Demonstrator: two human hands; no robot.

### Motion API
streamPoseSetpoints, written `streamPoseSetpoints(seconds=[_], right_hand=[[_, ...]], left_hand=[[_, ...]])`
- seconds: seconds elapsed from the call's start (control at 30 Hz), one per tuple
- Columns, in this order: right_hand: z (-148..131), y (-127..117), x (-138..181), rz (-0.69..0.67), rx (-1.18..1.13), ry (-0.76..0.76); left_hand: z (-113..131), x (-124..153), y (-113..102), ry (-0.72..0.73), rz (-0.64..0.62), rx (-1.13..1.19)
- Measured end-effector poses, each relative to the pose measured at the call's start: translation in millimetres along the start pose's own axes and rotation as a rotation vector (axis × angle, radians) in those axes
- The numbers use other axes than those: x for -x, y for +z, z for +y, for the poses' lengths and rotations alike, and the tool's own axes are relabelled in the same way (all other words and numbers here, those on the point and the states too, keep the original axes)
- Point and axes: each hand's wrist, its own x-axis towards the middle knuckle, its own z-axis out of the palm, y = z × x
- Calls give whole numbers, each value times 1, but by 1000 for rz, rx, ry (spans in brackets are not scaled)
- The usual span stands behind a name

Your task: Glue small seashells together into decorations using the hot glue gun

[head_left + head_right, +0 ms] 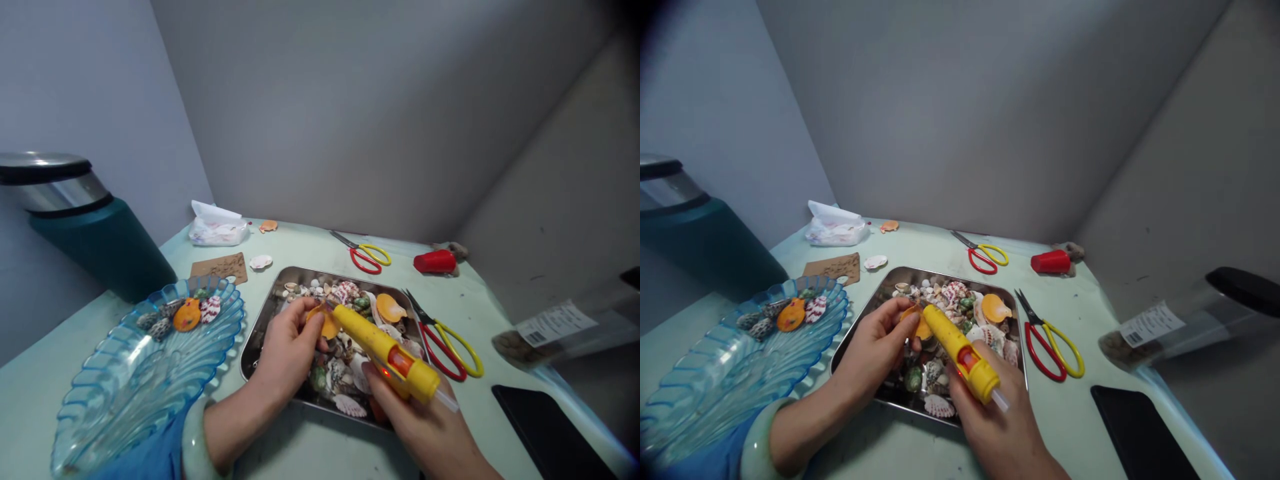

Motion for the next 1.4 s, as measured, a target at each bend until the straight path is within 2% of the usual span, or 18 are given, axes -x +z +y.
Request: streamPoseSetpoints(seconds=[0.17, 0.5, 0.63, 0.83, 1.1, 1.27, 1.4], right_hand=[[-5, 0, -1, -19, 15, 53], [-6, -2, -1, -17, 15, 42], [-10, -3, -2, 31, -26, 72], [-10, -2, -2, 25, -48, 94], [-10, -1, -3, 20, -24, 100], [-11, -2, -4, 40, -15, 99], [-13, -4, -3, 36, -90, 127]], left_hand=[[1, 1, 0, -4, -1, 4], [-1, 0, 0, 10, 5, -17], [-1, 0, -1, 27, 54, 1], [0, 0, -1, 31, 138, 59], [3, 1, -1, 25, 119, 41], [4, 1, -1, 24, 150, 79], [4, 0, -1, 13, 158, 85]])
